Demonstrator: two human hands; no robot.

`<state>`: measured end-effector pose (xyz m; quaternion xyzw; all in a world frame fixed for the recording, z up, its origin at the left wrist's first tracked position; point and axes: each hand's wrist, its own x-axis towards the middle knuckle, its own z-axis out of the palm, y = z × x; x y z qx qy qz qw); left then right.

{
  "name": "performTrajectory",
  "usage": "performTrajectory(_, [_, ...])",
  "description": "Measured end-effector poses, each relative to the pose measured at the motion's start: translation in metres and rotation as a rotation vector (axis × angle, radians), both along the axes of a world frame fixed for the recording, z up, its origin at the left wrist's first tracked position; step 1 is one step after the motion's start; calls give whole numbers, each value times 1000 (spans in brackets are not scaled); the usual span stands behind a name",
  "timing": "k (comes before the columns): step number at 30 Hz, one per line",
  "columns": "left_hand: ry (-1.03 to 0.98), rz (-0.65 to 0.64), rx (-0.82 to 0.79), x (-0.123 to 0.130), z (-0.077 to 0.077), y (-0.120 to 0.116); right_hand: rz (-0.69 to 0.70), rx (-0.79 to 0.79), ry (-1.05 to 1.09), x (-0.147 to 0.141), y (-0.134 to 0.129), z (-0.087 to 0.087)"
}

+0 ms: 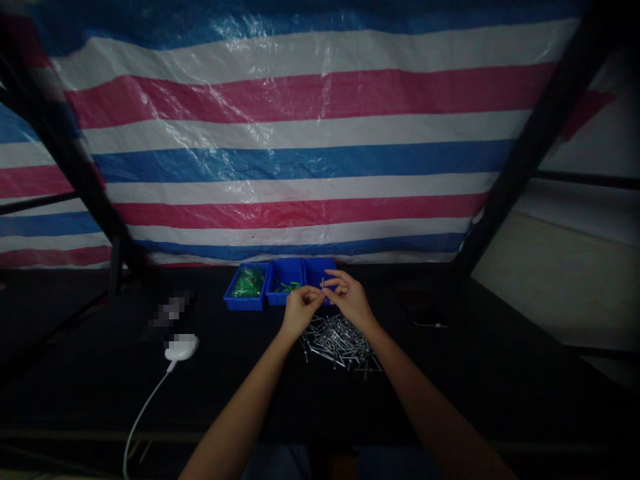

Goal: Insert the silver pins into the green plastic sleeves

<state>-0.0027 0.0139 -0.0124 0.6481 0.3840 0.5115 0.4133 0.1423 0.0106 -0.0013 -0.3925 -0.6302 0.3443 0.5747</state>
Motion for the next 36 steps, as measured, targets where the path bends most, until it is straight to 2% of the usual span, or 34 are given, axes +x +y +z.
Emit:
performTrajectory(8, [-115, -32, -56, 4, 1, -1, 3, -61, 71, -2, -4, 6])
performTrajectory(24, [46, 61, 108, 0, 7, -4, -6, -62, 94, 0, -4, 11])
performTrajectory(30, [-8, 76, 94, -4, 7, 0, 71, -74, 102, 0, -7, 16])
performTrajectory(36, [-112, 105, 40, -8, 14, 2, 151, -79, 31, -1, -10, 17])
